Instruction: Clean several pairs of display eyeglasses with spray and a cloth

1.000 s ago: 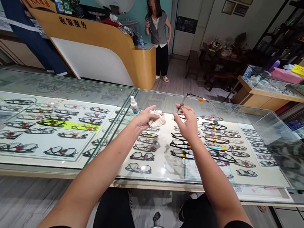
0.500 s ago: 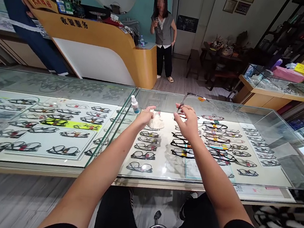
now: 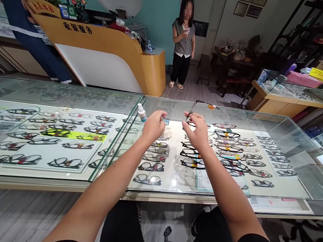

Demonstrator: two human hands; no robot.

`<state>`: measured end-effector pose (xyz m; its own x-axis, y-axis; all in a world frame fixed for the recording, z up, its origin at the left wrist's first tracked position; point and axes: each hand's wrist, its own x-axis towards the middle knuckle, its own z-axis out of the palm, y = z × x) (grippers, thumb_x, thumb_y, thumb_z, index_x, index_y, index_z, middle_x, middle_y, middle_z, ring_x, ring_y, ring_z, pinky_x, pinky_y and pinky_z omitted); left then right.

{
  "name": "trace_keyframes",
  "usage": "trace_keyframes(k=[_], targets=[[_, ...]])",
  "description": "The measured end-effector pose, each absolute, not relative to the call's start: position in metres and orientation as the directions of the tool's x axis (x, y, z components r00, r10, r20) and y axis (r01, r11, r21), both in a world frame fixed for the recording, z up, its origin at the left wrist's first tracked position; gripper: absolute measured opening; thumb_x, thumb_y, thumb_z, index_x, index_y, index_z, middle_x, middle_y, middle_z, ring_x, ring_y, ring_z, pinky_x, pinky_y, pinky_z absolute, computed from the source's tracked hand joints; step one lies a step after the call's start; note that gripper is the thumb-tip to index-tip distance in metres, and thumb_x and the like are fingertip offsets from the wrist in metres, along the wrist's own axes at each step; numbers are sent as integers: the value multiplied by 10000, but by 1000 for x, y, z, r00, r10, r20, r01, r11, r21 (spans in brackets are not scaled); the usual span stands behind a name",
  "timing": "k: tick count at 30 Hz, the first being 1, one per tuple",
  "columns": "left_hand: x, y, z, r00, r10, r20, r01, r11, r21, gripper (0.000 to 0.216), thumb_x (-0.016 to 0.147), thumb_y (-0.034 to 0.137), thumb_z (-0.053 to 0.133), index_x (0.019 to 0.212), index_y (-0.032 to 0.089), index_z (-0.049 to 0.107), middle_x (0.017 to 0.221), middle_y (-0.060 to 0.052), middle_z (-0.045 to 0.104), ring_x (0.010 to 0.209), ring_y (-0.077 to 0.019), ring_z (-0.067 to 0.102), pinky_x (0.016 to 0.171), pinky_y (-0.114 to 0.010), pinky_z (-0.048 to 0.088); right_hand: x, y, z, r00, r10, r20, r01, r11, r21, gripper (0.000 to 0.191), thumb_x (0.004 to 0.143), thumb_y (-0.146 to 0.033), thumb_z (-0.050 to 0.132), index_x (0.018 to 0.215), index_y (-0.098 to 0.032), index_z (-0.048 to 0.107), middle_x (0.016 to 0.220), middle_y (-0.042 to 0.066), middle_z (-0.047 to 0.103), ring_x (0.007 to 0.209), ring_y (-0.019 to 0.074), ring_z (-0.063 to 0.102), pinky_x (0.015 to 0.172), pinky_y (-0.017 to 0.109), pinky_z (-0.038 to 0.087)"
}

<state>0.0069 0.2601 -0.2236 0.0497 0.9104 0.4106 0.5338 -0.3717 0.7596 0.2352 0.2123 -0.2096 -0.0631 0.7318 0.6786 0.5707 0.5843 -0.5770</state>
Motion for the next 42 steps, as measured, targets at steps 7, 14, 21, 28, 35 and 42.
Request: trace_keyframes(k=[7,14,21,28,35,42], targets=[[-12,266,-210,-265,736,623,614,-370,698,212,904,58,555,957,236,657,1062,-98,667,1045,-282,645,994,-383,488,236,212,-210,-58,728,683,560,590,-582,404,1055,-397,666,1413,-245,777,1302,147,808,1235,343,683,1120,554,589],[-50,285,-201,-595,487,639,563,-315,764,295,905,69,515,1158,216,561,1253,-135,600,1240,-294,600,1152,-451,486,235,212,-211,-59,724,687,560,594,-577,388,1054,-400,660,1390,-244,776,1293,148,812,1188,342,692,1094,561,591],[-73,315,-238,-365,776,515,427,-351,833,541,926,243,706,1447,211,565,1479,-159,652,1436,-263,614,1293,-410,422,235,211,-211,-70,714,696,553,609,-569,370,1053,-379,668,1370,-225,779,1274,148,809,1174,331,693,1105,544,580],[-100,334,-248,-520,759,393,346,-234,909,472,1073,186,393,1467,179,652,1561,-149,701,1479,-250,639,1304,-394,443,236,210,-209,-66,725,685,556,597,-578,373,1052,-372,667,1373,-214,772,1258,143,809,1151,320,693,1096,532,571],[-112,336,-270,-236,921,309,753,-27,657,415,983,144,630,1344,231,815,1624,-108,700,1545,-415,560,1335,-652,357,235,209,-209,-63,725,686,545,600,-585,368,1044,-371,669,1356,-210,778,1257,148,809,1143,323,692,1096,534,569],[-113,337,-273,-311,897,314,760,37,648,299,902,141,650,1088,225,869,1266,-165,830,1327,-415,666,1191,-582,488,234,209,-209,-67,730,680,543,598,-589,376,1045,-381,667,1361,-211,778,1265,156,805,1168,334,696,1095,543,569]])
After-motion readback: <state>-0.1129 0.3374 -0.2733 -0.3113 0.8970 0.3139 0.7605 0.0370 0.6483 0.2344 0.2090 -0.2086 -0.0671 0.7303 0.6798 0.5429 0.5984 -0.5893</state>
